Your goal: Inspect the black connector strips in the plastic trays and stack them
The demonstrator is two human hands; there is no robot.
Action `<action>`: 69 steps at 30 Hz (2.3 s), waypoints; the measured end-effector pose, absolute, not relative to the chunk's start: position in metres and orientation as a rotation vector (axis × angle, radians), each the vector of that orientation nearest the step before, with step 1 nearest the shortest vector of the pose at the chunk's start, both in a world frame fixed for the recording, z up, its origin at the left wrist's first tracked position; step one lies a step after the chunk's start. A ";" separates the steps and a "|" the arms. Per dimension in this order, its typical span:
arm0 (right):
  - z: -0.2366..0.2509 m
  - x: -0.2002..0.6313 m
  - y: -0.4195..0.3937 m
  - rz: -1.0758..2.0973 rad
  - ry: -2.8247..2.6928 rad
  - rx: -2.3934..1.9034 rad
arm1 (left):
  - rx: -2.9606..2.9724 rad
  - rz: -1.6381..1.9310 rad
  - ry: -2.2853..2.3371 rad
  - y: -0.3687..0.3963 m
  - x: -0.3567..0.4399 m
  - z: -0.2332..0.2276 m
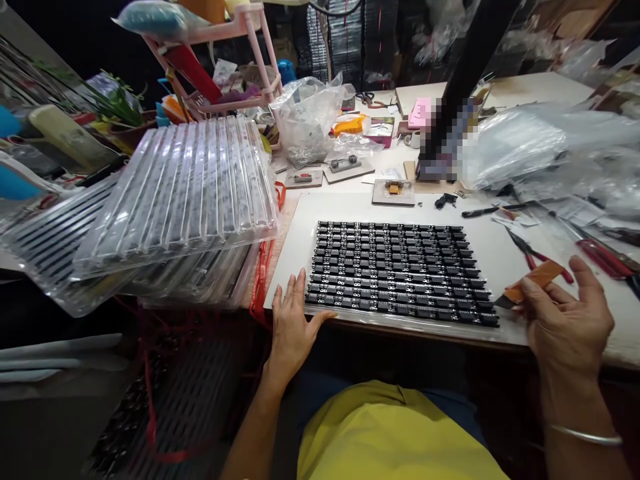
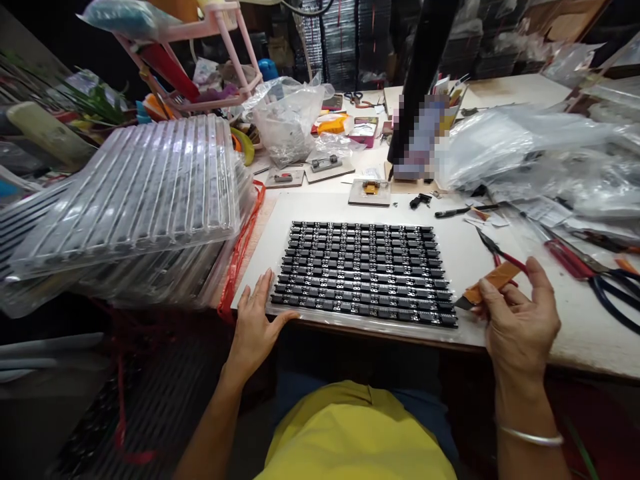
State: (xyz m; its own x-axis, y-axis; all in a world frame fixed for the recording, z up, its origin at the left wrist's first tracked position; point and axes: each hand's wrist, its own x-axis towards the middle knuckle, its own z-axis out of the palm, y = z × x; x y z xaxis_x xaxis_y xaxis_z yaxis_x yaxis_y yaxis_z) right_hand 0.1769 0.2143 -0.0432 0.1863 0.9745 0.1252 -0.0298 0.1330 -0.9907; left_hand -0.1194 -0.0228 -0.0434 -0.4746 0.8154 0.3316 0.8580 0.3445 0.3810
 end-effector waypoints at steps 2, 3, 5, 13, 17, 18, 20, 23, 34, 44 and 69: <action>-0.042 0.176 0.213 1.002 -1.103 -1.155 | -1.589 -0.775 -2.521 -0.023 -0.118 -0.042; -0.041 0.175 0.213 1.001 -1.107 -1.149 | -1.603 -0.759 -2.528 -0.023 -0.117 -0.041; -0.039 0.174 0.212 0.994 -1.121 -1.145 | -1.618 -0.703 -2.535 -0.021 -0.114 -0.037; -0.035 0.173 0.209 1.023 -1.126 -1.103 | -1.807 -0.381 -2.404 0.005 -0.099 -0.018; -0.034 0.173 0.208 1.046 -1.118 -1.100 | -1.867 -0.308 -2.383 0.015 -0.096 -0.016; -0.034 0.173 0.207 1.054 -1.115 -1.101 | -1.869 -0.310 -2.385 0.016 -0.096 -0.016; -0.034 0.174 0.207 1.064 -1.112 -1.094 | -1.866 -0.323 -2.392 0.017 -0.095 -0.017; -0.034 0.174 0.207 1.066 -1.105 -1.063 | -1.847 -0.344 -2.380 0.015 -0.092 -0.015; -0.036 0.176 0.209 1.125 -1.071 -1.029 | -2.123 -0.547 -2.055 0.001 -0.054 -0.012; -0.031 0.206 0.209 0.950 -1.327 -1.228 | -1.654 -0.772 -2.551 -0.010 -0.127 -0.026; -0.026 0.193 0.190 1.032 -1.351 -1.307 | -1.656 -0.828 -2.535 -0.008 -0.126 -0.025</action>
State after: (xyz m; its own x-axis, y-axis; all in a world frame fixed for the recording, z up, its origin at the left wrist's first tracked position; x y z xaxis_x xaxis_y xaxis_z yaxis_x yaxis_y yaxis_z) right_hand 0.1926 0.1897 -0.0257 0.0306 0.9966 0.0766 0.1877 0.0696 -0.9798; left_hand -0.1261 -0.0077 -0.0252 -0.4432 0.8514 0.2805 0.8528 0.3041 0.4245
